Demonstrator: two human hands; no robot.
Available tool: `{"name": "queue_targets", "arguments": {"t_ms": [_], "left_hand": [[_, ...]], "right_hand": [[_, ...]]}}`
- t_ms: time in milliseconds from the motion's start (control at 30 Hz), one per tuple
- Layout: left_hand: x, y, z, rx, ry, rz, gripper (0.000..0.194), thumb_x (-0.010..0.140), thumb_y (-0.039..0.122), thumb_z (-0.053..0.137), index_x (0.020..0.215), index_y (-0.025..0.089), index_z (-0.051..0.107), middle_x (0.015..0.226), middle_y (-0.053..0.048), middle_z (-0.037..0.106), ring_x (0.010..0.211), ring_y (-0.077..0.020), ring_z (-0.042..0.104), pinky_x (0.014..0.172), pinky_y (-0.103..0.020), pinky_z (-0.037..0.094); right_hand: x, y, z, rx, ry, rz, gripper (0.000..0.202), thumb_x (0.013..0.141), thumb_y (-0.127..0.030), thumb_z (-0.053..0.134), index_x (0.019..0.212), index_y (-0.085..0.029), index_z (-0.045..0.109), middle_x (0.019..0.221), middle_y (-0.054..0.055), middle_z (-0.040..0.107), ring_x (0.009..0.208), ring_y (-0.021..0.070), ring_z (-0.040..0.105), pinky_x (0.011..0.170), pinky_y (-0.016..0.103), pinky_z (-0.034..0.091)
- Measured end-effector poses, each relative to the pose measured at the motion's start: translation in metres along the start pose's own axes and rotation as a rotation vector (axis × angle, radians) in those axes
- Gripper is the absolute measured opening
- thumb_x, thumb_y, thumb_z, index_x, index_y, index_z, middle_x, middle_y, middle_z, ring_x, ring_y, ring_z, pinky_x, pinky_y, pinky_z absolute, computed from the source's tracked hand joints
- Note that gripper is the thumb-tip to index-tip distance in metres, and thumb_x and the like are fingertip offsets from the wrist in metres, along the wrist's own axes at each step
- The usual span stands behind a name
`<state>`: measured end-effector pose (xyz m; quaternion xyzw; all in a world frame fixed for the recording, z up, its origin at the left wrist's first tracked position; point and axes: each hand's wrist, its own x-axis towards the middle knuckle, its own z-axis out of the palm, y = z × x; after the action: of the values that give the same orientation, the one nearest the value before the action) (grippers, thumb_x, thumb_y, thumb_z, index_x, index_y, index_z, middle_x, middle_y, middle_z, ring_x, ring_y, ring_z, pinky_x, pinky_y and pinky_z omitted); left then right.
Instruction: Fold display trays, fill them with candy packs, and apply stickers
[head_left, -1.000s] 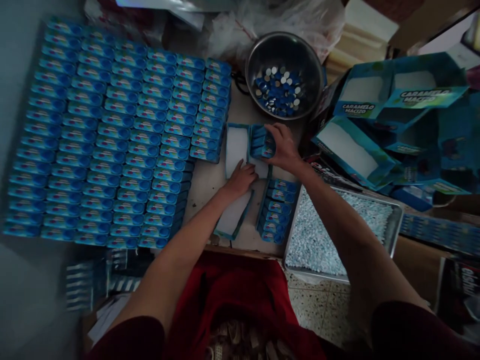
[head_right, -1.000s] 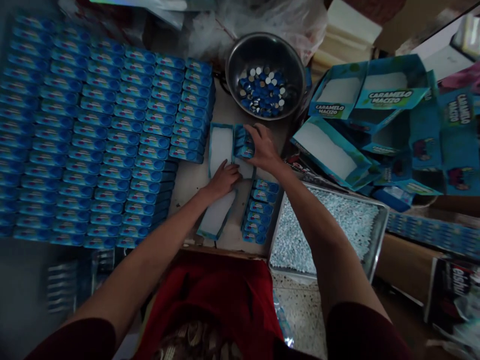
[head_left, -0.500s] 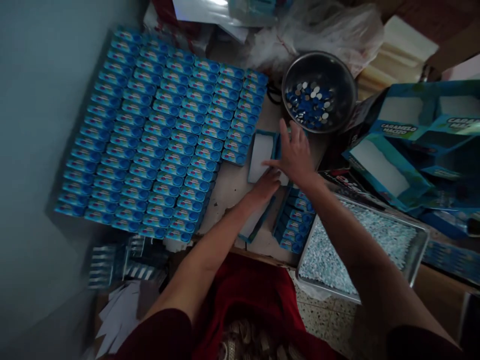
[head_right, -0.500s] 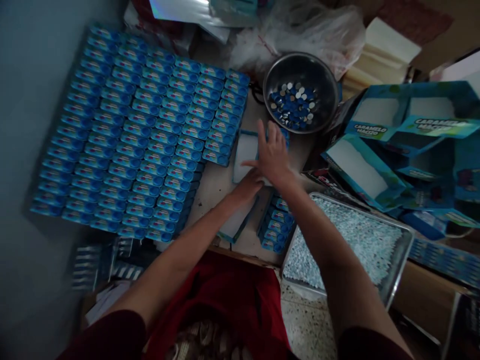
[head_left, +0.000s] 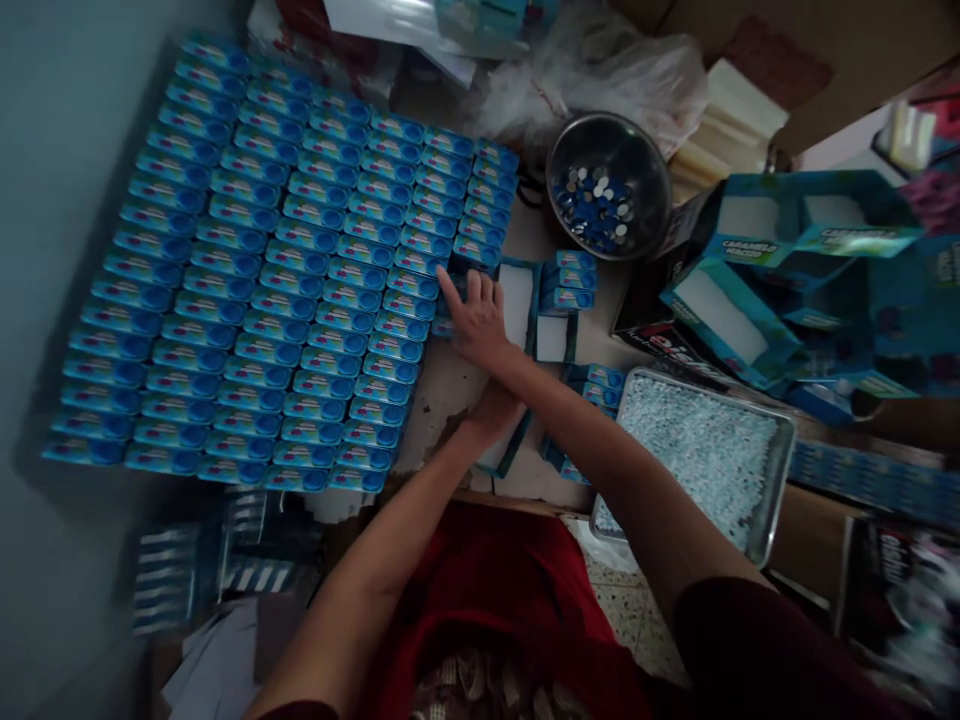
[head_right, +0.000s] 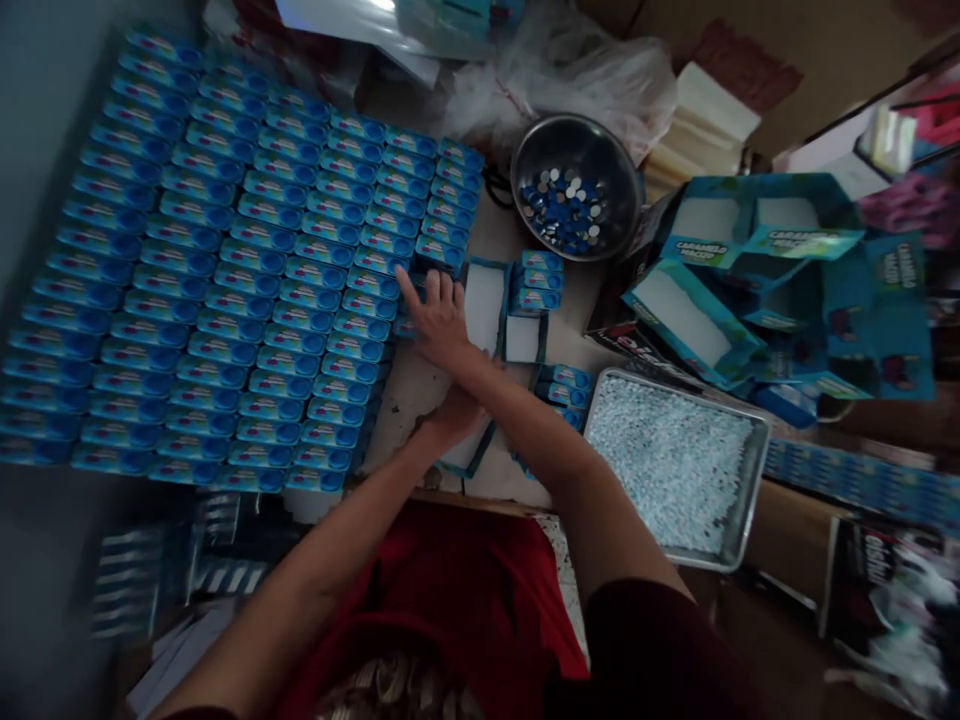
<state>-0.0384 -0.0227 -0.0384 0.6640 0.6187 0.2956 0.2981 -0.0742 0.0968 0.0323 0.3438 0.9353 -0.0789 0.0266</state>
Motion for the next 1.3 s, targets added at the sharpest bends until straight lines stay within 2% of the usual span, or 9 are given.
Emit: {"name": "queue_targets", "arguments": {"t_ms": [100,200,367,533,733,833,1033,1167,1300], "left_hand": [[-0.001,0.01,0.006,0.08,-0.07,0.036,0.046,0.105,0.013,0.041,0.144,0.015,0.065,0.151,-0.019,0.069,0.151,-0.035,0.058,0.13,-0.056,0.04],[-0.014,0.016,0.007,0.142,-0.033,-0.003,0.046,0.105,0.014,0.047,0.147,0.016,0.064,0.156,-0.02,0.064,0.154,-0.0382,0.054,0.132,-0.066,0.036],[-0.016,0.006,0.0,0.174,-0.022,-0.065,0.043,0.099,0.01,0.054,0.138,0.016,0.07,0.153,-0.021,0.066,0.151,-0.0399,0.056,0.13,-0.066,0.039],[0.001,-0.008,-0.004,0.196,0.097,-0.155,0.044,0.101,0.013,0.05,0.143,0.011,0.064,0.157,-0.026,0.06,0.159,-0.0391,0.047,0.133,-0.067,0.034],[0.005,-0.014,-0.007,0.239,0.073,-0.189,0.041,0.106,0.02,0.05,0.141,0.017,0.069,0.142,-0.021,0.07,0.144,-0.0369,0.059,0.132,-0.07,0.029],[0.007,-0.014,-0.012,0.246,0.056,-0.181,0.039,0.108,0.023,0.047,0.136,0.019,0.074,0.13,-0.02,0.074,0.128,-0.0344,0.066,0.12,-0.059,0.046],[0.009,-0.021,-0.022,0.281,0.035,-0.114,0.037,0.108,0.02,0.048,0.13,0.02,0.078,0.117,-0.015,0.075,0.116,-0.032,0.066,0.118,-0.054,0.045],[0.003,-0.026,-0.027,0.307,-0.009,-0.096,0.035,0.107,0.018,0.049,0.128,0.021,0.076,0.119,-0.014,0.074,0.119,-0.0306,0.065,0.122,-0.054,0.043],[-0.003,-0.023,-0.033,0.307,-0.063,-0.101,0.031,0.108,0.022,0.053,0.131,0.022,0.074,0.122,-0.012,0.074,0.123,-0.0305,0.066,0.127,-0.06,0.039]], "right_hand": [[0.018,0.005,-0.012,-0.018,-0.066,0.014,0.105,0.093,-0.025,0.078,0.18,-0.021,0.018,0.164,0.022,0.045,0.149,0.0421,0.044,0.128,0.064,0.032],[0.004,0.018,-0.029,0.018,-0.082,-0.045,0.103,0.091,-0.028,0.08,0.178,-0.025,0.026,0.158,0.017,0.049,0.143,0.04,0.046,0.126,0.061,0.035],[-0.101,0.071,-0.059,0.067,0.075,-0.13,0.094,0.089,-0.037,0.075,0.175,-0.029,0.037,0.166,0.016,0.041,0.154,0.0431,0.036,0.128,0.061,0.034],[-0.17,0.134,-0.041,-0.04,0.143,0.017,0.07,0.092,-0.028,0.068,0.162,-0.032,0.06,0.16,0.017,0.052,0.152,0.0432,0.045,0.128,0.067,0.033],[-0.154,0.147,-0.009,-0.025,0.088,0.03,0.07,0.097,-0.02,0.061,0.166,-0.032,0.054,0.166,0.017,0.052,0.158,0.0404,0.044,0.133,0.068,0.028],[-0.146,0.148,-0.016,-0.033,0.061,0.007,0.075,0.097,-0.019,0.064,0.17,-0.028,0.048,0.167,0.018,0.05,0.16,0.0387,0.043,0.135,0.065,0.027],[-0.129,0.161,-0.029,-0.101,-0.001,-0.078,0.1,0.092,-0.053,0.081,0.176,-0.027,0.034,0.185,0.019,0.022,0.171,0.0477,0.016,0.133,0.08,0.011],[-0.12,0.17,-0.023,-0.115,-0.118,-0.056,0.104,0.098,-0.068,0.067,0.178,-0.015,0.025,0.185,0.024,0.017,0.172,0.0472,0.016,0.133,0.079,0.011],[-0.105,0.168,-0.042,-0.117,-0.182,-0.086,0.106,0.099,-0.078,0.058,0.174,-0.008,0.032,0.181,0.03,0.022,0.169,0.0511,0.02,0.13,0.08,0.016]]}}
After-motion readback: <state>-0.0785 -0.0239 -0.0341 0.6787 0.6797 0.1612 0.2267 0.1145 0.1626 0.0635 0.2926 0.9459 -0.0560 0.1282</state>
